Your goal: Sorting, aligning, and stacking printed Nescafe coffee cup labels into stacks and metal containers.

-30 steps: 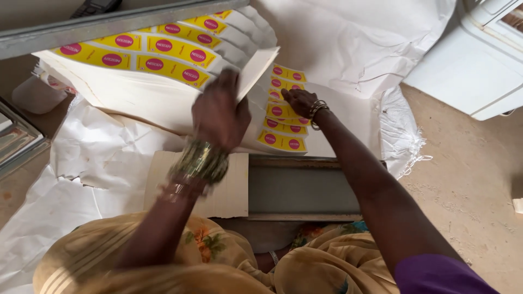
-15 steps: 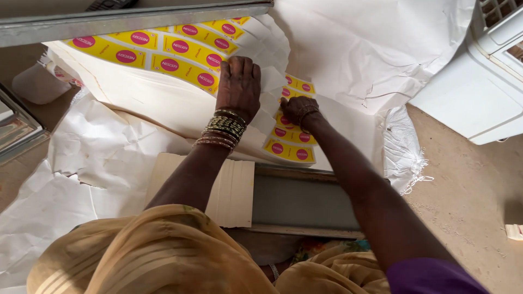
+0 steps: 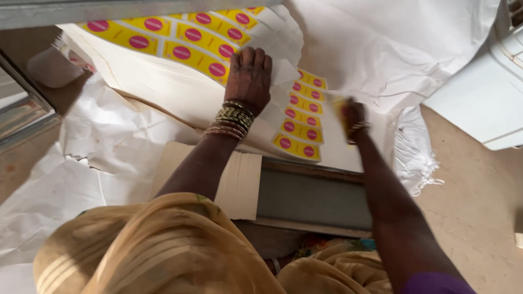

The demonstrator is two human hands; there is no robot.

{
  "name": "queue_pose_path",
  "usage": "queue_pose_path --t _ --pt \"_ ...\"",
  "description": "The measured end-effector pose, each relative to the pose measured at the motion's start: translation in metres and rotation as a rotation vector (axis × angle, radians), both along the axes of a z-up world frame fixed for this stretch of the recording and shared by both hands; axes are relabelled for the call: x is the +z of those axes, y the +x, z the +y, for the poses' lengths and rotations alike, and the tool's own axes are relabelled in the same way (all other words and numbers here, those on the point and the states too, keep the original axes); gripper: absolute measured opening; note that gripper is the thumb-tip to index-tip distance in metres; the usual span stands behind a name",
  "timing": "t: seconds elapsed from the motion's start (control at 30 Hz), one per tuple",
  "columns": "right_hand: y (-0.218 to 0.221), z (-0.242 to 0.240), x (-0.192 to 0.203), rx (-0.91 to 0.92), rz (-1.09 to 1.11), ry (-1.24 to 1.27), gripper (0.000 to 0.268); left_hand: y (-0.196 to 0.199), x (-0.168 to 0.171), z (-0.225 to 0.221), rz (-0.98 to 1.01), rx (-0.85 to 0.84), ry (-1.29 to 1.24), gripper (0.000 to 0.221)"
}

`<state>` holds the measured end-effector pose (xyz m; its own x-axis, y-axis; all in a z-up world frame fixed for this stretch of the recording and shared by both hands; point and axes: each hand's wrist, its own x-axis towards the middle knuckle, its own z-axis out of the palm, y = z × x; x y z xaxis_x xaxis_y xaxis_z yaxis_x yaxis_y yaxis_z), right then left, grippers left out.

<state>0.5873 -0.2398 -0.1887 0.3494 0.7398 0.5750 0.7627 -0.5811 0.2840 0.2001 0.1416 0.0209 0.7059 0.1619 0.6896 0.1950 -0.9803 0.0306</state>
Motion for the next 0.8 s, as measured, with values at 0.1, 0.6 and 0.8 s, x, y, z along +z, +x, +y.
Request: queue_pose_path --t 0.1,0.6,0.8 --pt "-0.131 -0.007 0.169 -0.429 1.293 0.884 0.043 -0.002 0.012 -0.002 -0.065 0.025 0.059 0.044" --pt "-0.475 0.144 0.217 -0.242 1.674 0.931 0.061 -0.232 -0.019 -0.135 -0.213 -0.741 -2.354 0.050" --pt "-0.514 0.188 0.168 -0.248 1.508 0.854 0.052 -0.249 -0.072 -0.153 -0.274 -0.913 -2.486 0.043"
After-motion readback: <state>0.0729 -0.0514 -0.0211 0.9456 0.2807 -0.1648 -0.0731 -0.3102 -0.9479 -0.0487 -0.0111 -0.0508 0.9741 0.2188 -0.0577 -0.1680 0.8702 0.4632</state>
